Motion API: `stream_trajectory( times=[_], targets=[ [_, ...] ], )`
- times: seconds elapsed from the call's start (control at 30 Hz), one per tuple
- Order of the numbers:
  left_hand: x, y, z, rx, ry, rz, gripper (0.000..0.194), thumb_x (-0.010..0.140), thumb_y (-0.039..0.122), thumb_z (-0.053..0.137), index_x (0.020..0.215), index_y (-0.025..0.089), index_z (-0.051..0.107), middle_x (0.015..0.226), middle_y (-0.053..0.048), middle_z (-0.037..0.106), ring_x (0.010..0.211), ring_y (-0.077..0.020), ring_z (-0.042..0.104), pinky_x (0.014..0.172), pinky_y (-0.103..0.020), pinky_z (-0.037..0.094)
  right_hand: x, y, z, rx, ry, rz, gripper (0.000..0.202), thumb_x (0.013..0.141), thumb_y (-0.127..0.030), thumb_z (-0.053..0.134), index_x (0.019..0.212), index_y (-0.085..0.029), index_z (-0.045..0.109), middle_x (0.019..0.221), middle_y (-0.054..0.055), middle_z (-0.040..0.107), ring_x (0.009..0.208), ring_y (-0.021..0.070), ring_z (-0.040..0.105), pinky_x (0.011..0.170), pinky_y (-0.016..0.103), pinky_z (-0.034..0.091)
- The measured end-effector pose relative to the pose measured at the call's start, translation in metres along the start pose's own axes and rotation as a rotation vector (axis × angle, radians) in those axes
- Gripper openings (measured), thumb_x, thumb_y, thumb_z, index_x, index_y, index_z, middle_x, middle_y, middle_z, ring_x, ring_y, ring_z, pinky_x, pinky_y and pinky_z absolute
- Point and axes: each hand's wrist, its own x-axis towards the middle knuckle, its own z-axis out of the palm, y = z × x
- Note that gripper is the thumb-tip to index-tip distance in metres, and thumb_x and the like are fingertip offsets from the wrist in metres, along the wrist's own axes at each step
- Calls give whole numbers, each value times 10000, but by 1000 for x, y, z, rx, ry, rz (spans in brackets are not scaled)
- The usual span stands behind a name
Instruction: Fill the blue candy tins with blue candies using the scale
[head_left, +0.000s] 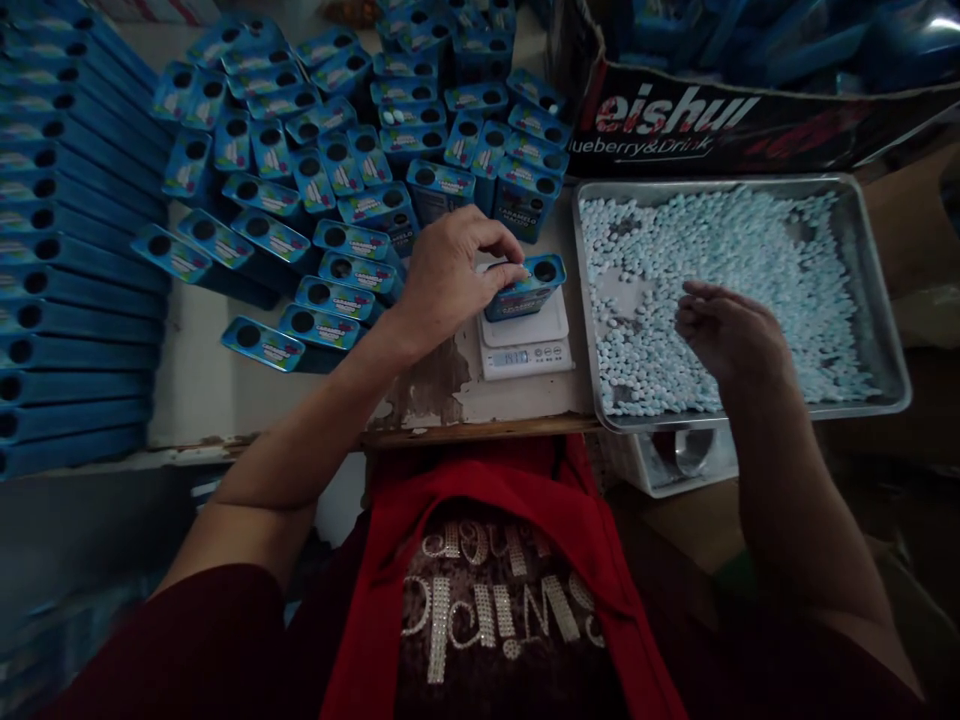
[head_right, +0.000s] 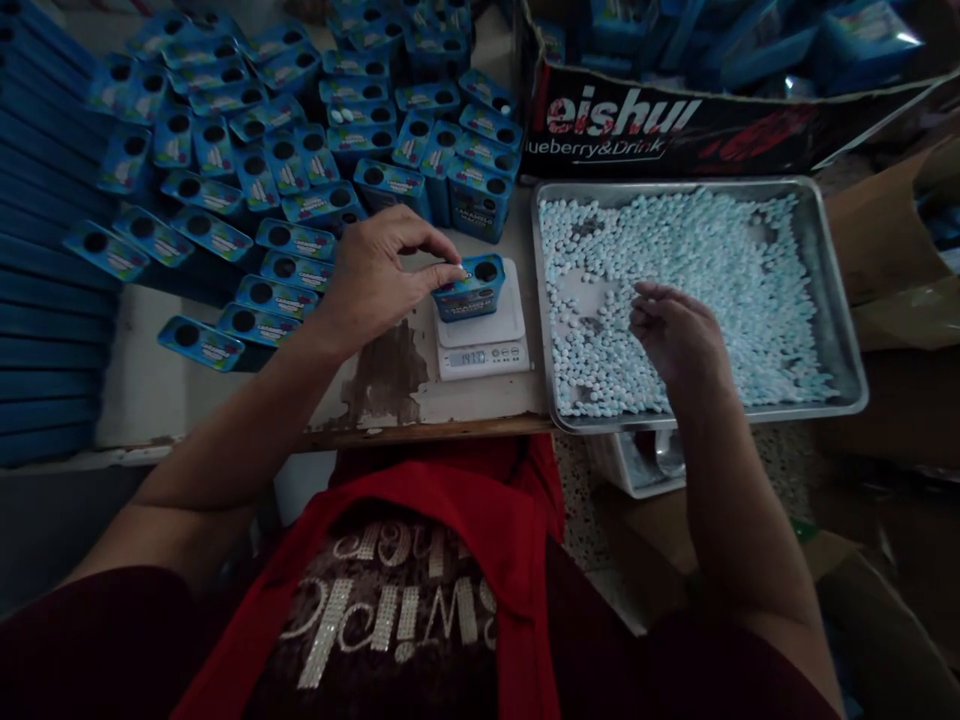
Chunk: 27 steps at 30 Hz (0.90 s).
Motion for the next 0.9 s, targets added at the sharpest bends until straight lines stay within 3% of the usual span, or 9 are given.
stream_trajectory(
  times=[0.2,0.33,0.47,0.6,0.67,0.77,0.9],
  targets=[
    [13,9,16,4,-60,18,45,1027,314,893,1000,278,889,1273,-86,829,1277,-378,774,1145,-528,654,-19,-34,21,61,-90,25,245,864,-417,981,1053,-302,876,921,72,780,662,207,556,598,400,420],
    [17,13,24,-65,-53,184,49,1024,308,916,1067,301,894,1256,-84,845,1238,-362,790,1165,-551,662,-26,-70,51,-64,-245,-134,198,1026,-486,928,1099,-308,884,888,48,766,657,217,558,628,415,460],
    [9,5,9,-184,48,340,215,1122,557,883,1107,343,890,1189,-66,854,1157,-332,785,1117,-577,675,-25,-117,82,-415,-387,-399,154,1116,-390,800,1132,-273,899,939,64,795,775,259,693,789,447,570],
    [-10,-13,-19,-201,211,245,348,1070,663,941,1070,319,890,1113,-46,844,1053,-296,782,1010,-581,688,-12,-156,113,-753,-475,-652,261,1142,-339,675,1065,-327,925,1173,139,815,1064,389,766,1053,586,604],
    [-22,-21,-30,-215,235,145,372,1037,677,966,1085,315,892,1142,-43,848,1097,-307,788,1036,-598,677,-5,-165,126,-836,-502,-682,266,1139,-377,688,1005,-359,918,1161,144,808,1050,404,758,1024,599,616],
    [-38,-28,-42,-222,207,0,423,989,732,967,1117,337,892,1212,-53,854,1275,-384,773,1146,-665,631,5,-165,139,-942,-545,-754,319,1163,-351,641,1005,-319,916,1118,143,806,958,370,745,917,570,617],
    [-48,-34,-49,-208,172,-69,519,944,815,946,1134,336,885,1242,-60,853,1296,-389,779,1200,-683,632,8,-160,144,-956,-545,-820,281,1150,-304,663,993,-322,895,1066,129,805,906,337,726,853,533,600]
  ],
)
